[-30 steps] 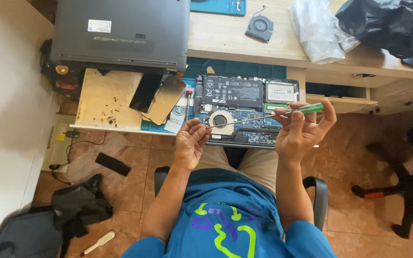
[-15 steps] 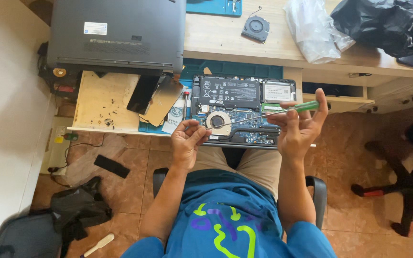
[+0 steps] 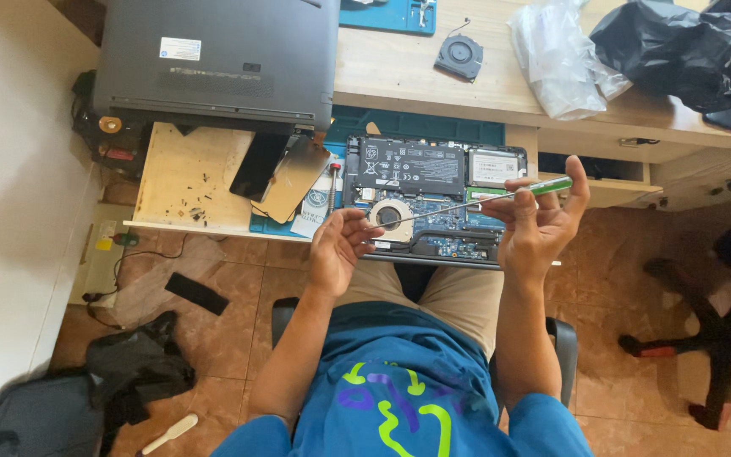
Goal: The person removes the back cover of a laptop and uses a screwdriver to unscrew and remove the cooling fan. They then place a new fan into the laptop and secure it with screws.
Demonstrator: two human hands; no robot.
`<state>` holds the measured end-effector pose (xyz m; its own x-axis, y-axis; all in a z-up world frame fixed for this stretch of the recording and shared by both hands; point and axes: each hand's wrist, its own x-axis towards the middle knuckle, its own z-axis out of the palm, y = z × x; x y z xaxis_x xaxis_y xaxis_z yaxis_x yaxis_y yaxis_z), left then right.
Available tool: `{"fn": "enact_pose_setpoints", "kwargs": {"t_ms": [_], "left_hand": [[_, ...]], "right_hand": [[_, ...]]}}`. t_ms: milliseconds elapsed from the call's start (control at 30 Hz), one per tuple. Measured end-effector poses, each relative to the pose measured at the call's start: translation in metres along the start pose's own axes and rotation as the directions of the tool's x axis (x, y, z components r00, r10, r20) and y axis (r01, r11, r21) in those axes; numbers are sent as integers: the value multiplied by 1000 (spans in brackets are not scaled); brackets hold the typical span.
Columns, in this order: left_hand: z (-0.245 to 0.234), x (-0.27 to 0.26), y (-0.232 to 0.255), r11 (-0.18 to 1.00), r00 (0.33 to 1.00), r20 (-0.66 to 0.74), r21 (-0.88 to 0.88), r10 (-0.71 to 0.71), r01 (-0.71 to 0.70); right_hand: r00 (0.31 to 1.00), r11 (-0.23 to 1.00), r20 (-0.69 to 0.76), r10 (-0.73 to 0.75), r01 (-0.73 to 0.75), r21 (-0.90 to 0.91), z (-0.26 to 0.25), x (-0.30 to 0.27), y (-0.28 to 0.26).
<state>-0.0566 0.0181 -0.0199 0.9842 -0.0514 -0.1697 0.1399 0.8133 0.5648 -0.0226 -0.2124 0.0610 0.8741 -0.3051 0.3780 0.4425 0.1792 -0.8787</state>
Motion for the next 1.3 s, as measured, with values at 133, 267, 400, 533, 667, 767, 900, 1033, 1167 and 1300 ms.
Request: {"fn": "enact_pose_setpoints", "kwargs": {"t_ms": [133,267,400,533,667,767,900,1033,1167,1300], "left_hand": [[4,-1,3,1000,1000,19,12,5,-5],[15,-5,16,902,979,57,382,195,-202],[7,0,16,609,903,382,674,198,-418],[3,4,15,556,869,472,688,146,-467],[0,3,16,560,871,476,690,126,-458],[0,1,17,546,874,472,705,115,-452],[0,1,20,558,876,470,700,110,-446],[-1,1,21,554,880,464,707,104,-438],[-3,1,21,556,892,442,720,92,-414],[-1,0,24,559,898,433,729,72,-396]], "right_hand": [[1000,1000,21,-21,21,-7,-2,1,2],[994,993,89,-57,66,-99,6,4,-7],[957,945,248,-148,211,-250,28,7,-25],[900,917,369,-232,329,-225,43,11,-24],[820,876,498,-284,433,-213,61,14,-29],[778,851,546,-311,484,-204,69,14,-28],[736,829,591,-331,526,-190,74,16,-25],[731,826,601,-323,528,-198,78,16,-25],[728,825,616,-299,522,-217,78,15,-24],[713,819,634,-299,533,-214,78,17,-22]]}}
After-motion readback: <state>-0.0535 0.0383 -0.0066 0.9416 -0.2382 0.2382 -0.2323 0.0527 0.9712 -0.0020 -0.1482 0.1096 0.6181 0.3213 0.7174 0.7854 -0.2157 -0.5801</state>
